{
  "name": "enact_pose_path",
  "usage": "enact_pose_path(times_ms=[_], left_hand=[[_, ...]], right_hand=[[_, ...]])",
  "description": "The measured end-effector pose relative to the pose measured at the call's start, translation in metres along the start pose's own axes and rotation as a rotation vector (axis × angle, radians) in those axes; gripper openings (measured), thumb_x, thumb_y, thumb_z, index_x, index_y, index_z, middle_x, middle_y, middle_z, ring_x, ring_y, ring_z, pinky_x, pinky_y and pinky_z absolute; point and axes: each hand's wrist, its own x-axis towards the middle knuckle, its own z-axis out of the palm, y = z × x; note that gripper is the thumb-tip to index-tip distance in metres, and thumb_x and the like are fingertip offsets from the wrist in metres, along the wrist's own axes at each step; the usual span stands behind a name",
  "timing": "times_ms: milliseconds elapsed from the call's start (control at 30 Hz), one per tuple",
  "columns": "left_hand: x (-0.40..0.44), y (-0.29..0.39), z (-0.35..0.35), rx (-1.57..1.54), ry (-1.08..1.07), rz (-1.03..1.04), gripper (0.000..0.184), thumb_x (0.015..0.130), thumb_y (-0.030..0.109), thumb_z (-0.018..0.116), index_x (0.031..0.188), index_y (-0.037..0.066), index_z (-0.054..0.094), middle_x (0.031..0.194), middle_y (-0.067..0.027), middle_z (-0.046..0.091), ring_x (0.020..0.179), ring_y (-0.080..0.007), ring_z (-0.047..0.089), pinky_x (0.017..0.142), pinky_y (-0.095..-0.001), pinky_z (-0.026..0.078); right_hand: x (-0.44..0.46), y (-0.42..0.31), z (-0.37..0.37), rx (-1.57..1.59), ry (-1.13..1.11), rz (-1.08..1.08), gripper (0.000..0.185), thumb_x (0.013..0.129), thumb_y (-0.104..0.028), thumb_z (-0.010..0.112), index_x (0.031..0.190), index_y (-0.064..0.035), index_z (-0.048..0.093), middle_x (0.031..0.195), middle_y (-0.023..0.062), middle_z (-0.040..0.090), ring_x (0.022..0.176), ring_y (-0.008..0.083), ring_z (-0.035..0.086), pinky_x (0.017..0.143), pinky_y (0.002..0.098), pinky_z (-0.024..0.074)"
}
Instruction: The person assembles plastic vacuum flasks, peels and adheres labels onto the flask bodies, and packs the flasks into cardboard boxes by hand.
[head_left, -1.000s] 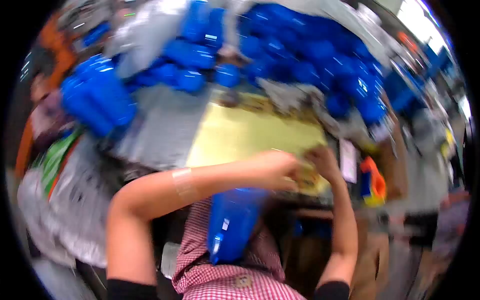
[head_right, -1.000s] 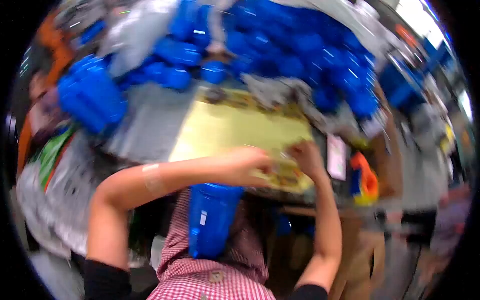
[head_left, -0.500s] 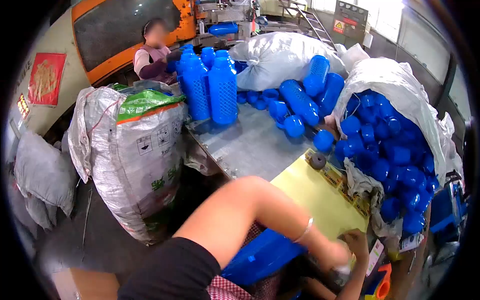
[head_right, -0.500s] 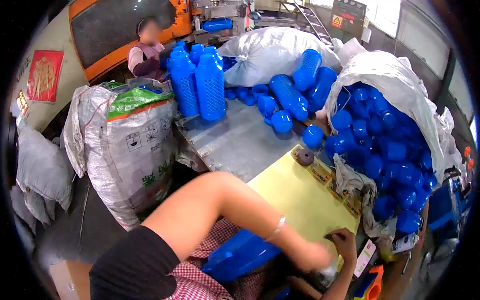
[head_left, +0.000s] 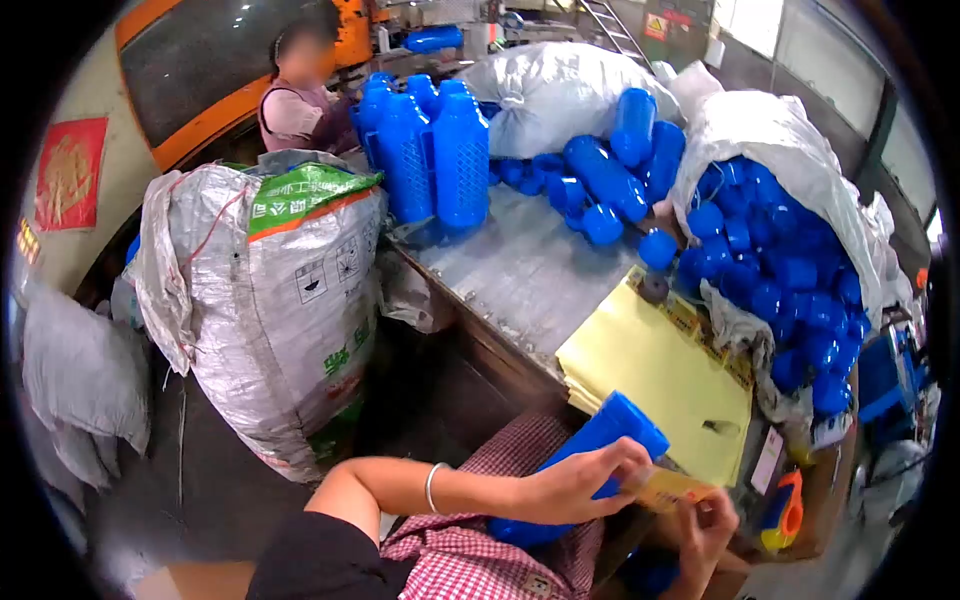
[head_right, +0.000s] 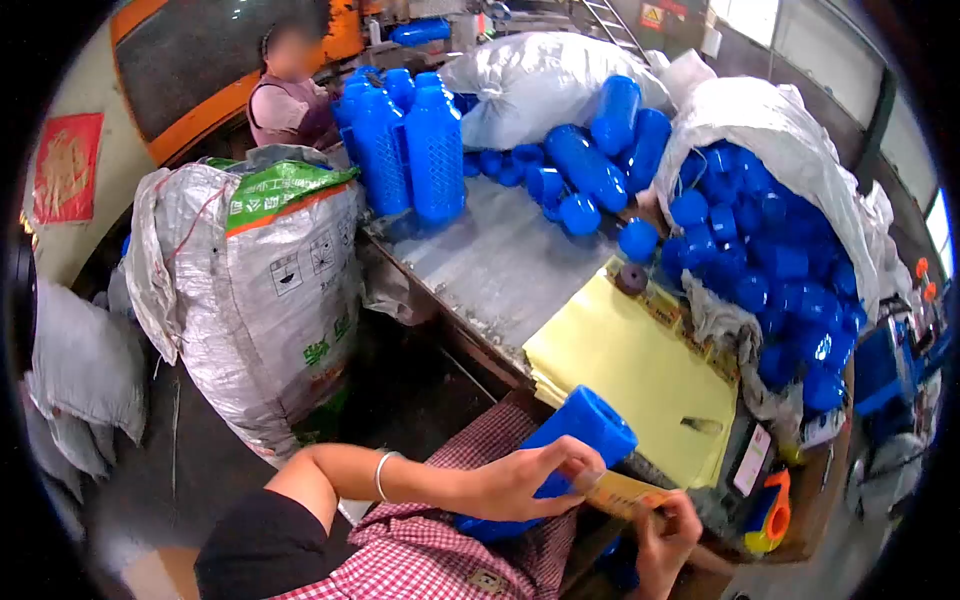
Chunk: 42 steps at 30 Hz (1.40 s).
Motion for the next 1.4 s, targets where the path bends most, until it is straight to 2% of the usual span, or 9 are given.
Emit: enact_pose_path(times_ms=[67, 200, 333, 467, 533, 600, 800, 1267, 1400], left_hand=[[-0.039, -0.020, 0.013, 0.344, 0.212, 0.126, 0.077, 0.081, 0.020, 0.081, 0.143, 0.008, 0.037, 0.142, -0.0216, 0.044, 0.137, -0.0402, 0.042, 0.112, -0.0505, 0.038], [-0.118, -0.093, 0.019, 0.404, 0.243, -0.231, 0.060, 0.083, 0.002, 0.064, 0.141, 0.006, 0.046, 0.140, -0.0276, 0.051, 0.123, -0.0457, 0.056, 0.102, -0.0509, 0.048], [-0.128, -0.097, -0.032, 0.177, 0.361, -0.395, 0.056, 0.085, -0.014, 0.048, 0.137, 0.006, 0.050, 0.118, -0.0248, 0.066, 0.091, -0.0394, 0.070, 0.080, -0.0422, 0.056], [-0.152, -0.120, -0.030, 0.153, 0.328, -0.507, 0.049, 0.087, -0.012, 0.054, 0.133, 0.005, 0.055, 0.118, -0.0217, 0.065, 0.102, -0.0387, 0.067, 0.087, -0.0413, 0.054], [-0.134, -0.112, -0.042, 0.436, 0.419, -0.297, 0.034, 0.090, -0.008, 0.057, 0.121, 0.004, 0.064, 0.119, -0.0207, 0.064, 0.110, -0.0366, 0.064, 0.092, -0.0414, 0.052], [-0.118, -0.098, -0.057, 0.387, 0.488, -0.320, 0.016, 0.092, 0.004, 0.063, 0.107, 0.003, 0.069, 0.120, -0.0172, 0.063, 0.110, -0.0319, 0.063, 0.093, -0.0407, 0.052], [-0.069, -0.071, -0.075, 0.185, 0.385, -0.373, 0.019, 0.083, 0.016, 0.080, 0.080, 0.002, 0.067, 0.109, -0.0117, 0.057, 0.102, -0.0235, 0.058, 0.089, -0.0362, 0.049], [-0.068, -0.072, -0.075, 0.198, 0.359, -0.408, 0.020, 0.091, 0.012, 0.076, 0.084, 0.000, 0.061, 0.111, -0.0072, 0.051, 0.098, -0.0144, 0.056, 0.085, -0.0266, 0.048], [-0.064, -0.070, -0.069, 0.107, 0.463, -0.461, 0.022, 0.084, 0.016, 0.081, 0.080, 0.002, 0.065, 0.104, -0.0081, 0.055, 0.097, -0.0198, 0.057, 0.084, -0.0322, 0.047]], right_hand=[[-0.006, -0.012, 0.003, -0.338, 0.297, -0.151, 0.014, 0.089, 0.002, 0.071, 0.088, -0.0003, 0.058, 0.084, 0.0029, 0.055, 0.078, 0.0124, 0.051, 0.074, 0.0253, 0.0437], [-0.007, -0.008, -0.003, -0.299, 0.516, -0.147, 0.010, 0.093, -0.003, 0.071, 0.097, 0.0001, 0.063, 0.097, 0.0028, 0.064, 0.089, 0.0104, 0.056, 0.081, 0.0241, 0.0460], [-0.003, -0.001, 0.016, -0.058, 0.380, -0.052, 0.014, 0.094, -0.006, 0.072, 0.102, 0.0026, 0.064, 0.099, 0.0021, 0.065, 0.094, 0.0090, 0.057, 0.085, 0.0231, 0.0453], [0.003, 0.024, 0.078, 0.197, 0.096, 0.241, 0.009, 0.095, -0.008, 0.071, 0.095, -0.0014, 0.066, 0.092, -0.0013, 0.066, 0.083, 0.0039, 0.058, 0.074, 0.0203, 0.0475], [-0.003, 0.038, 0.110, 0.371, -0.029, 0.373, 0.009, 0.095, -0.008, 0.071, 0.096, -0.0003, 0.067, 0.091, 0.0000, 0.069, 0.083, 0.0049, 0.061, 0.074, 0.0222, 0.0501], [-0.006, 0.044, 0.133, 0.403, -0.089, 0.377, 0.011, 0.095, -0.009, 0.072, 0.097, 0.0007, 0.068, 0.090, 0.0006, 0.069, 0.082, 0.0058, 0.062, 0.075, 0.0225, 0.0509], [0.011, 0.051, 0.145, 0.321, -0.117, 0.359, 0.013, 0.095, -0.012, 0.073, 0.096, 0.0003, 0.070, 0.085, 0.0014, 0.069, 0.080, 0.0062, 0.062, 0.074, 0.0227, 0.0508], [0.021, 0.055, 0.145, 0.313, -0.139, 0.400, 0.013, 0.094, -0.011, 0.073, 0.097, 0.0007, 0.070, 0.086, 0.0022, 0.070, 0.082, 0.0066, 0.063, 0.074, 0.0236, 0.0521], [0.021, 0.055, 0.145, 0.303, -0.148, 0.407, 0.014, 0.094, -0.012, 0.073, 0.098, 0.0008, 0.070, 0.086, 0.0024, 0.070, 0.081, 0.0068, 0.063, 0.074, 0.0236, 0.0522]])
